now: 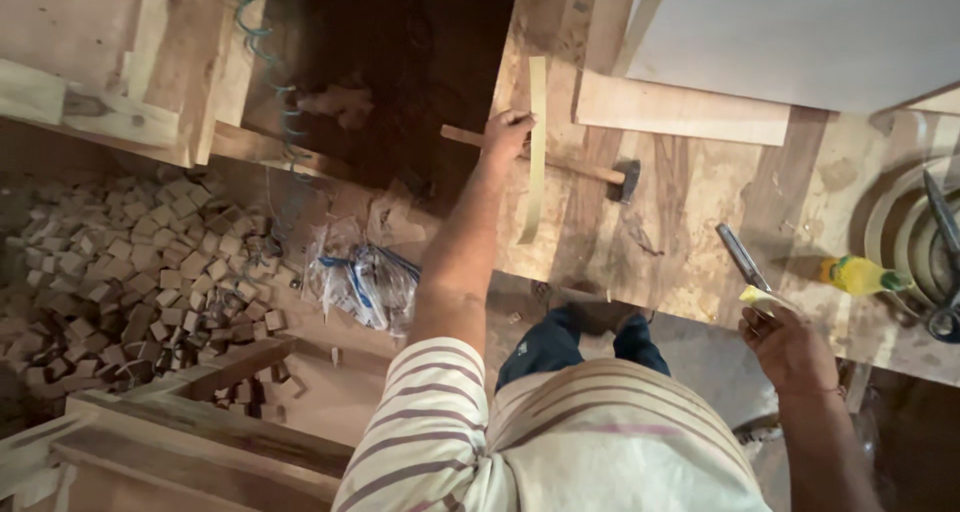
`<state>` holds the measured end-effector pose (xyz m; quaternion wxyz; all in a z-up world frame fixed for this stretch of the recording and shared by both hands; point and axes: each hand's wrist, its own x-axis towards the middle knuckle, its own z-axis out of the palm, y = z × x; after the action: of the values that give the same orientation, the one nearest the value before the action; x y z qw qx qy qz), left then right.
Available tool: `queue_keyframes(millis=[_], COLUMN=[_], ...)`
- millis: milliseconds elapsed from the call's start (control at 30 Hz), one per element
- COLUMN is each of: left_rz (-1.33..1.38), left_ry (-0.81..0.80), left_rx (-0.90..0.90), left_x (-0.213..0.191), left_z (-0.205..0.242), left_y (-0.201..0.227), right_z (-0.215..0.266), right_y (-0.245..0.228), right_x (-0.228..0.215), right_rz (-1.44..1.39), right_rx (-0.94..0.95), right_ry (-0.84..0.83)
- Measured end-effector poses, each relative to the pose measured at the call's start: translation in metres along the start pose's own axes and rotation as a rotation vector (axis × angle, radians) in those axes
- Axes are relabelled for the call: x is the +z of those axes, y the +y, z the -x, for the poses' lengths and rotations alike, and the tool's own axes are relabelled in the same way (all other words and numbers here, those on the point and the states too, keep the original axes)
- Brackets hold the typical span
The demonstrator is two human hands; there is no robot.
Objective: The person applies edge banding to a white wooden drawer. They use a glue bottle to apply adhesive to the edge banding and then press it onto the drawer edges. The person smooths the banding along the edges to ensure it adheres properly.
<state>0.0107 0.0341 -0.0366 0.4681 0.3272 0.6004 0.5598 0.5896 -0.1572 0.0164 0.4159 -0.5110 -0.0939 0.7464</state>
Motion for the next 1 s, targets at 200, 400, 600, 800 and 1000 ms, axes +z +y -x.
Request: queue_keyframes(millis=[200, 400, 600, 800, 1000], left_rz=[-0.147, -0.155, -0.189, -0.104, 0.126], left_ry=[0.129, 0.312, 0.550, 0.430, 0.357], left_rx=[-0.335, -0.140, -0.307, -0.279, -0.272], left_x=[0.003, 0.004, 0.005, 0.010, 0.004], left_z=[-0.013, -0.026, -0.036, -0.048, -0.041], left_y=[-0.004, 0.010, 0.044, 0.027, -0.003], right_z=[-0.004, -0.001, -0.003, -0.009, -0.014], right_y=[0.002, 0.003, 0.004, 0.008, 0.006], right_x=[0.002, 0.010, 0.003, -0.013, -0.005], right_rz=[0.054, 0.044, 0.064, 0.011, -0.049], right_rx=[-0.006, 0.011, 0.004, -0.004, -0.005], right_ry=[-0.038, -0.060, 0.015, 0.035, -0.019])
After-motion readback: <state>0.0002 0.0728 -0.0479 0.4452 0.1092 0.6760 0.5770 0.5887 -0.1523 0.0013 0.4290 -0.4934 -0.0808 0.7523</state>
